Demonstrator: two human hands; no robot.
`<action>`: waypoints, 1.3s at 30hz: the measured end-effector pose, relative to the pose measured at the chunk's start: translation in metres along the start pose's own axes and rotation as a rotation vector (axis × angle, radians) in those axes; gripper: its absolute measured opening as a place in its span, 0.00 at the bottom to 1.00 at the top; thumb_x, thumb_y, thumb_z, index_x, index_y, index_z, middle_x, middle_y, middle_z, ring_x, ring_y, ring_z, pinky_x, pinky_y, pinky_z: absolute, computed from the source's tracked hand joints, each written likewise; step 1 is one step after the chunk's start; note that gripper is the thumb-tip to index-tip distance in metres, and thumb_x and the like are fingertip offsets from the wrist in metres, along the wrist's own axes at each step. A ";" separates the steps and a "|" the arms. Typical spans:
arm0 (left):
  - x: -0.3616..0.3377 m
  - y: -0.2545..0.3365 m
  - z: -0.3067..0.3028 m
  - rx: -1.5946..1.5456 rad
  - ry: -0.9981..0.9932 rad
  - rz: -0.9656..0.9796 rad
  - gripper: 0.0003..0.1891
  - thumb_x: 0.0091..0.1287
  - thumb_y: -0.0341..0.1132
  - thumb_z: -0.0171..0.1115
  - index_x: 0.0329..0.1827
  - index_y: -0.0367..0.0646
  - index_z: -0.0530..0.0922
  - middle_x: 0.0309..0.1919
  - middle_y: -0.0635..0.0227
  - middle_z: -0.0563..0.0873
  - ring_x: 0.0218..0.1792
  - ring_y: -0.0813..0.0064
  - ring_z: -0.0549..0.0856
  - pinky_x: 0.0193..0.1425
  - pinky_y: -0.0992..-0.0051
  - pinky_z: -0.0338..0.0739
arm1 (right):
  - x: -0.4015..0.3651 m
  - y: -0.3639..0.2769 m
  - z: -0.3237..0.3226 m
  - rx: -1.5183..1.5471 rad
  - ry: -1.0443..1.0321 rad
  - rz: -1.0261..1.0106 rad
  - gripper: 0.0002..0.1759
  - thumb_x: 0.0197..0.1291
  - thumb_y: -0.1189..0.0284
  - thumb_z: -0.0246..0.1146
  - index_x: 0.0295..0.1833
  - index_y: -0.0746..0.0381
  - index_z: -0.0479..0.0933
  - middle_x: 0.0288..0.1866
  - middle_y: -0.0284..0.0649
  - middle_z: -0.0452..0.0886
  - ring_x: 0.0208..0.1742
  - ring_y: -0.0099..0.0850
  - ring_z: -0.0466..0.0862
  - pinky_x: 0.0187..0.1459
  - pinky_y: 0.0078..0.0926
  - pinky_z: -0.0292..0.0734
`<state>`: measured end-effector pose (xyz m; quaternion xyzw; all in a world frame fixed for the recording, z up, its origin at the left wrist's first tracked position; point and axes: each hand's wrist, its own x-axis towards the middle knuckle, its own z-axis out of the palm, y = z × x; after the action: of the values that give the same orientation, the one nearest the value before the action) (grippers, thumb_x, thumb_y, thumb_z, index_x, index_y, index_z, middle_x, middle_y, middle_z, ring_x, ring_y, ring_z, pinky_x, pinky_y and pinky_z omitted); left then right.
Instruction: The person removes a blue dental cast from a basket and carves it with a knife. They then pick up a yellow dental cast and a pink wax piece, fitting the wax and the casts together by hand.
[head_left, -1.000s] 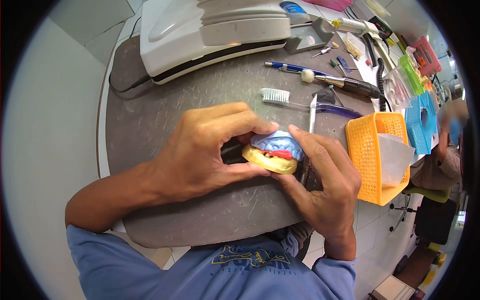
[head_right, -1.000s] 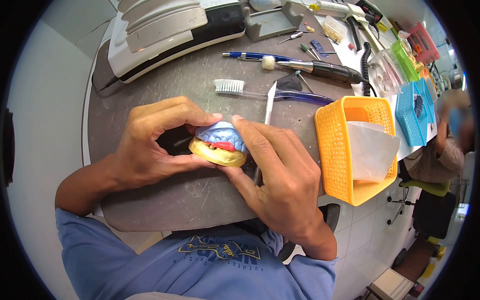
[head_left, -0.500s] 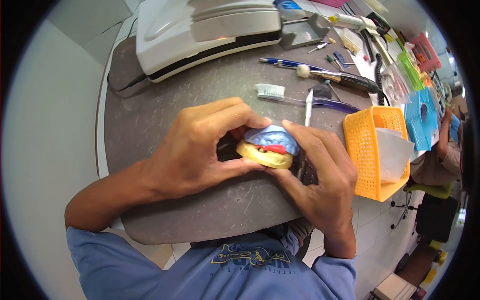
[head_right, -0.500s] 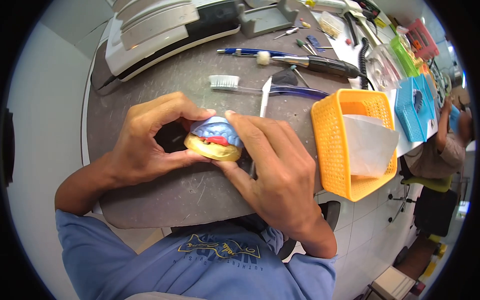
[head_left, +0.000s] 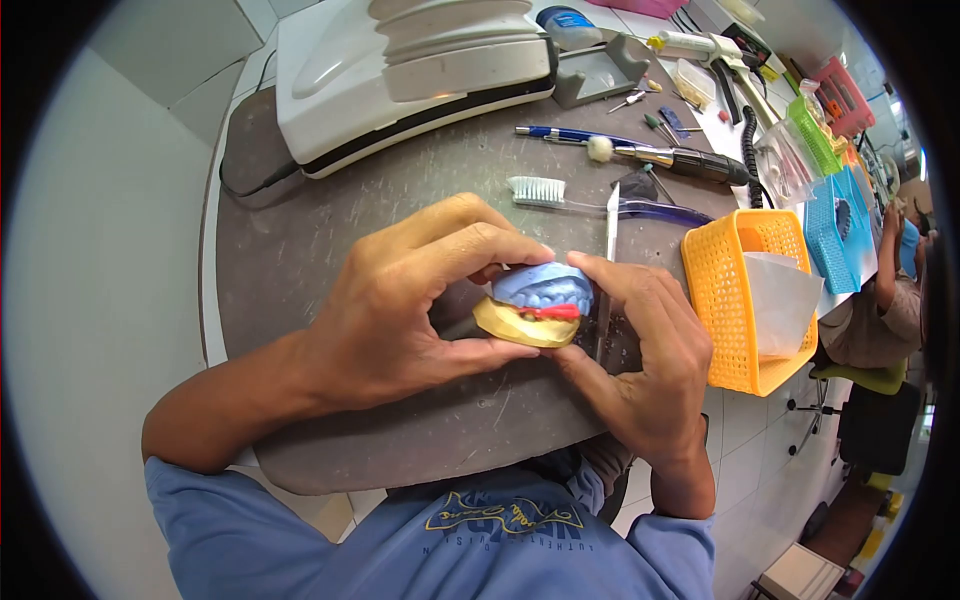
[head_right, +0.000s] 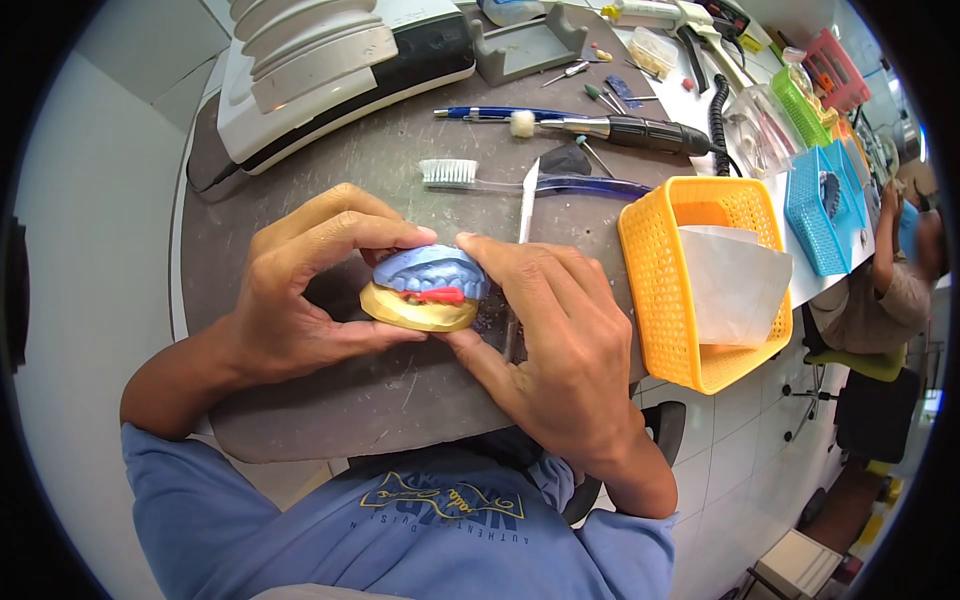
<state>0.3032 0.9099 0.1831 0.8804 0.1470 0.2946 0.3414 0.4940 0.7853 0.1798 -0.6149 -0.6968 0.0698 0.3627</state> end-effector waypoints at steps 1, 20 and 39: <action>0.000 0.000 0.000 -0.005 0.007 0.031 0.30 0.46 0.32 0.84 0.55 0.38 0.84 0.44 0.62 0.85 0.41 0.72 0.85 0.44 0.76 0.81 | 0.000 0.001 0.000 -0.008 0.011 -0.015 0.35 0.39 0.75 0.79 0.59 0.62 0.80 0.50 0.42 0.85 0.51 0.43 0.84 0.55 0.38 0.77; 0.001 0.000 -0.001 0.038 0.046 0.138 0.30 0.46 0.35 0.85 0.54 0.38 0.84 0.44 0.61 0.85 0.43 0.70 0.86 0.46 0.74 0.82 | -0.001 0.002 0.002 -0.011 0.083 -0.086 0.36 0.40 0.76 0.79 0.61 0.60 0.80 0.52 0.43 0.85 0.52 0.42 0.84 0.56 0.38 0.78; 0.001 0.001 -0.002 0.046 0.052 0.136 0.31 0.46 0.39 0.86 0.53 0.38 0.84 0.43 0.61 0.85 0.43 0.69 0.85 0.45 0.74 0.80 | 0.000 -0.002 -0.001 0.072 0.050 -0.031 0.36 0.39 0.75 0.79 0.60 0.62 0.81 0.51 0.45 0.84 0.50 0.42 0.84 0.52 0.36 0.80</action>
<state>0.3028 0.9103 0.1854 0.8881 0.1025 0.3362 0.2962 0.4935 0.7841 0.1813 -0.5921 -0.6939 0.0737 0.4030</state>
